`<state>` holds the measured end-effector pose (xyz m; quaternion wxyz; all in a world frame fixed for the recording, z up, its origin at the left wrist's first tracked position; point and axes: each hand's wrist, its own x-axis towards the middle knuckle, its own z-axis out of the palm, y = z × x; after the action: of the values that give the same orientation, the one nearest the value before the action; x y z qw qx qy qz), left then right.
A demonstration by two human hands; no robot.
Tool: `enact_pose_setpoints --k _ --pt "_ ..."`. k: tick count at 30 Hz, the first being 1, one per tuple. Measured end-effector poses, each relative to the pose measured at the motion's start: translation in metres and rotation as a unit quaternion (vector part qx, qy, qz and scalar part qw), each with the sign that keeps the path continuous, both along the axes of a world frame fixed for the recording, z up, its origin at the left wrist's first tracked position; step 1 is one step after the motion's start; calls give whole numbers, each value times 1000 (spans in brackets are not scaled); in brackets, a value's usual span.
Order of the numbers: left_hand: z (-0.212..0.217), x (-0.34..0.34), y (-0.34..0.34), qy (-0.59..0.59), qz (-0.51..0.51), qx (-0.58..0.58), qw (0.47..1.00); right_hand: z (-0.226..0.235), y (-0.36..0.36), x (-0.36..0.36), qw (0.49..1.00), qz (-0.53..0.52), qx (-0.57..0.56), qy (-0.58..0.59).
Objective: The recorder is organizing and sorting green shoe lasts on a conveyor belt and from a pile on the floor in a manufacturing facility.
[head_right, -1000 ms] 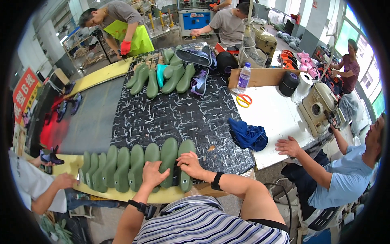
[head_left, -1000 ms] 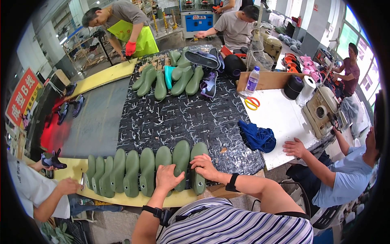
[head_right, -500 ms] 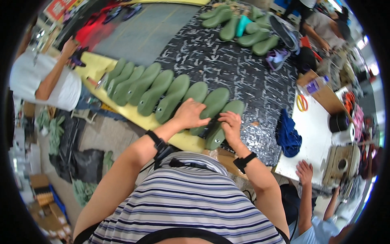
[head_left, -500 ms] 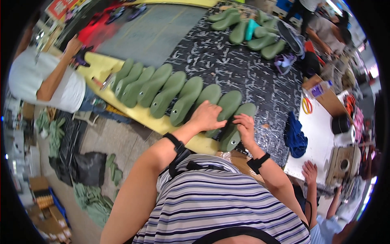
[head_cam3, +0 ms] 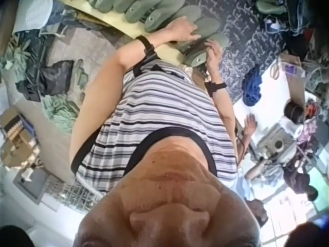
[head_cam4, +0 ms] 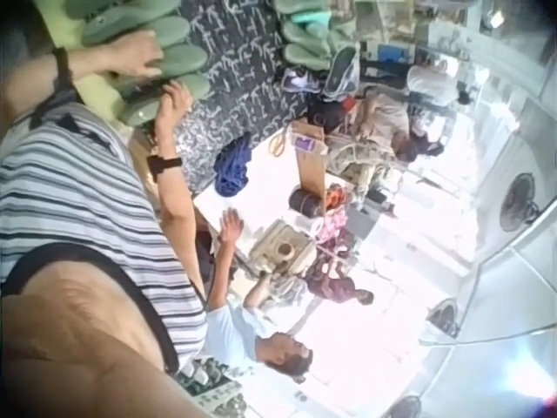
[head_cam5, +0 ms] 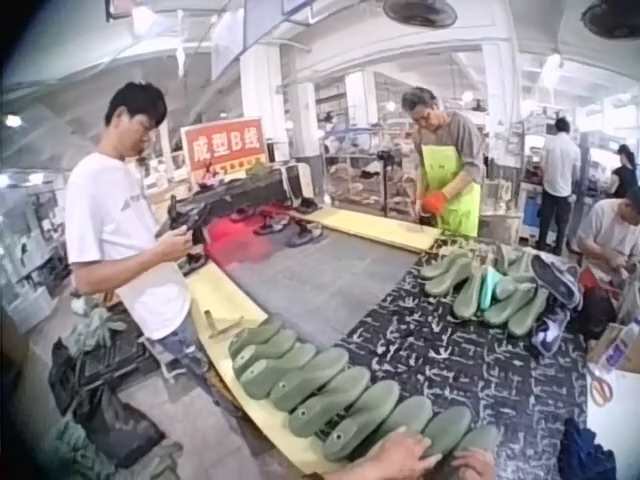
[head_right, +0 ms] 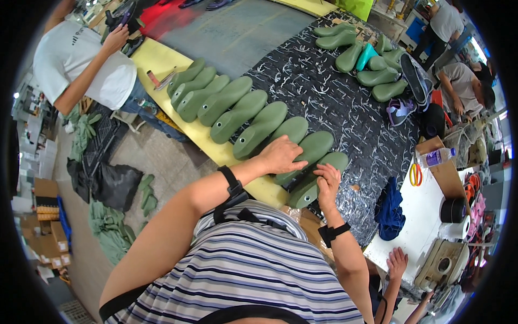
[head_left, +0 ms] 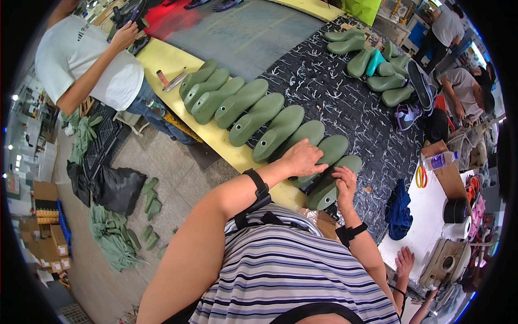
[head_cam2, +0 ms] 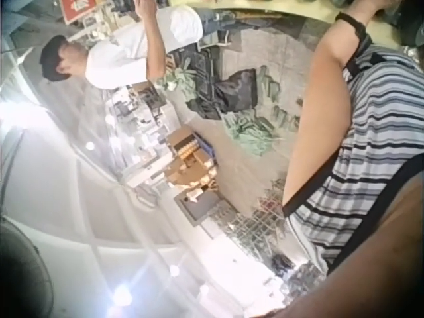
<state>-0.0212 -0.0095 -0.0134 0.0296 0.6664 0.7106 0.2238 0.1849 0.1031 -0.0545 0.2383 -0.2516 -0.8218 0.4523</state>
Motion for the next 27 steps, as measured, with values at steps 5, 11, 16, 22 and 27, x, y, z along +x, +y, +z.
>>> enact_pose_setpoints --k 5,11,16,22,27 --pt "0 -13 -9 -243 33 63 968 -3 0 1 1000 13 12 8" --pt "1 -119 -94 -37 336 226 913 4 0 2 1000 -11 -28 7" --pt "-13 -199 -147 33 460 99 882 6 6 0 999 6 -6 -47" --pt "-29 -259 -144 -38 453 173 873 6 2 -6 998 10 -13 -65" --pt "-33 -273 -155 50 506 -34 861 12 -3 -15 996 -18 4 -92"
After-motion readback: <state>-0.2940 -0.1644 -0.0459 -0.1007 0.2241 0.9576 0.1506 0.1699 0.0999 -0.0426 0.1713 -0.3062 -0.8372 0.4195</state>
